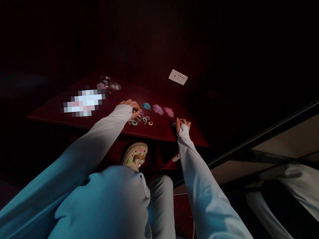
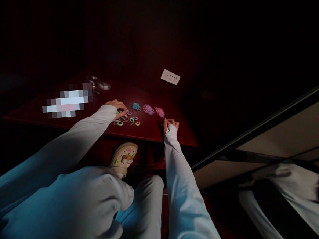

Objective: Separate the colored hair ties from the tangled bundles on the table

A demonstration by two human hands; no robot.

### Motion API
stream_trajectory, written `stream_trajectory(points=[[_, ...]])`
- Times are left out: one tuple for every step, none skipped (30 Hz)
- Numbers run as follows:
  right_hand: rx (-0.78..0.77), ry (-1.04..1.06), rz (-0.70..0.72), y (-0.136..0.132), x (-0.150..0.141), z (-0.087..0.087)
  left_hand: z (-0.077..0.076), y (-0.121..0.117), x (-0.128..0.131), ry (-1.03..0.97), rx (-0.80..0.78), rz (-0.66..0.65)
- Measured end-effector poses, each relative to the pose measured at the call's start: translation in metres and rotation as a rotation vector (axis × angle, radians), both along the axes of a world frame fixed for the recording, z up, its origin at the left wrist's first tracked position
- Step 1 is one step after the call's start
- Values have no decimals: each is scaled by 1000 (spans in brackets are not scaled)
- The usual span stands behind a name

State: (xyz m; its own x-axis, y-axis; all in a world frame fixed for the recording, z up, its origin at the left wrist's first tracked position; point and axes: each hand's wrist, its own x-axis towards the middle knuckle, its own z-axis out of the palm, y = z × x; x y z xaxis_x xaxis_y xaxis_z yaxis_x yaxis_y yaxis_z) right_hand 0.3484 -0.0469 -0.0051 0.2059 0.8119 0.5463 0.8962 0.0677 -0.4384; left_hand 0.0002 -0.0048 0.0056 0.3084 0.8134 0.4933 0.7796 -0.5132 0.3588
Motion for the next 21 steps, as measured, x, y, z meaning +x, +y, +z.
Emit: stream_trajectory(points=[[-14,-17,29,-1,-1,1,0,0,0,-3,4,10],[-31,-34,56,-2,-1,1,-1,0,1,-7,9,20],[-47,-44,71,-2,-2,2,-1,0,1,-12,14,25],[-61,-45,68,-1,-3,2,-1,1,1,-15,16,26],[-67,-34,48,-1,-4,2,-1,1,1,-16,14,22],[-65,-13,15,0,-5,2,-2,2,1,-15,9,12],[-55,15,-22,2,-5,2,-2,3,0,-12,2,3],[-38,44,-58,3,-6,2,-2,4,0,-10,-4,-1],[-21,64,-83,4,-6,1,-2,5,-1,-10,-6,-3],[-11,71,-93,4,-5,1,-2,5,-1,-13,-3,-2],[-9,64,-90,4,-5,0,-2,5,-1,-15,1,-3],[-15,45,-79,4,-4,0,-2,5,-1,-18,7,-5],[-24,21,-63,4,-3,0,-2,4,-1,-21,12,-2],[-34,-3,-46,4,-2,-1,-2,4,-1,-25,15,0],[-39,-25,-30,5,-1,-1,-2,3,-1,-28,16,0],[-36,-41,-19,5,0,-2,-1,3,-1,-32,16,1],[-29,-50,-15,5,1,-3,-1,3,-1,-36,16,0],[-19,-51,-19,6,2,-3,-1,3,-1,-39,16,-2],[-9,-43,-33,6,2,-4,-1,3,-1,-42,15,-3],[0,-29,-56,6,2,-3,-1,3,-2,-44,17,-3],[6,-14,-80,6,1,-3,-1,4,-3,-49,20,3]])
